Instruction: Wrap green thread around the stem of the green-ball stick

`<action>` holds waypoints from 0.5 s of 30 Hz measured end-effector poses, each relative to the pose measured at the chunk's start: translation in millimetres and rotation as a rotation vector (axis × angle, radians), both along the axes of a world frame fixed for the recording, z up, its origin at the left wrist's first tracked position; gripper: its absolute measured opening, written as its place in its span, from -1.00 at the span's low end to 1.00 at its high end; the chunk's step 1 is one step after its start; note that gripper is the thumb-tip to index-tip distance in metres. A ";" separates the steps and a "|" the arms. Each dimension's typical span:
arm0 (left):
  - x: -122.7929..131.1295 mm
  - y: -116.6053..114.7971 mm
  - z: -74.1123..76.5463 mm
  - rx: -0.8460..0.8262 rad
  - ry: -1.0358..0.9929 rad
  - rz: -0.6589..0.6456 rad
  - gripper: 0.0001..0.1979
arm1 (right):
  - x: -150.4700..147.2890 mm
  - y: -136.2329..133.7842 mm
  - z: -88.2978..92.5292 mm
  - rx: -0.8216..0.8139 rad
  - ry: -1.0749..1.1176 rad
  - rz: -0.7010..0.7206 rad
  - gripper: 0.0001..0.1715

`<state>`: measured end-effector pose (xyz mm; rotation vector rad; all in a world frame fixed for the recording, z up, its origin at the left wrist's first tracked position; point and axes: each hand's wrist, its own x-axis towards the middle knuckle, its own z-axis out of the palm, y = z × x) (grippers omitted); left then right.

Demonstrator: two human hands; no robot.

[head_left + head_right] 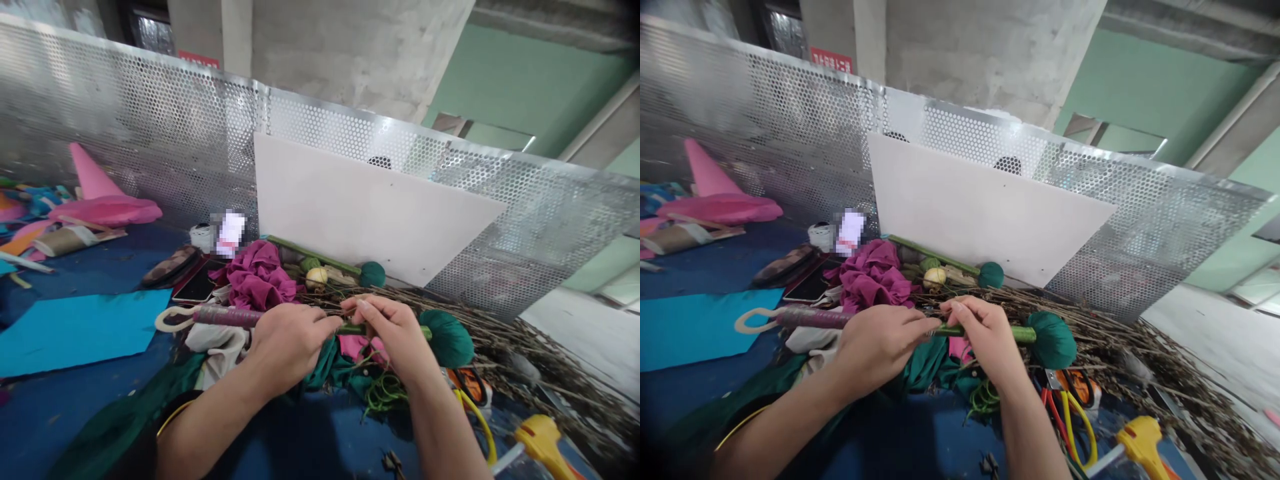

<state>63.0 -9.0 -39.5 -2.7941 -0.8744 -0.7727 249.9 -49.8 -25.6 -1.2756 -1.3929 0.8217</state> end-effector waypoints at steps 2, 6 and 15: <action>-5.5 4.5 3.9 -0.087 -0.044 0.035 -0.74 | 15.4 -9.0 7.8 -0.108 0.090 0.041 -0.67; -16.7 12.8 12.4 -0.249 -0.140 0.112 -0.75 | 58.2 -29.3 20.8 -0.144 0.143 -0.080 -0.64; -35.4 21.9 25.0 -0.497 -0.167 0.200 -0.73 | 124.1 -36.0 13.5 0.118 0.253 -0.565 -0.65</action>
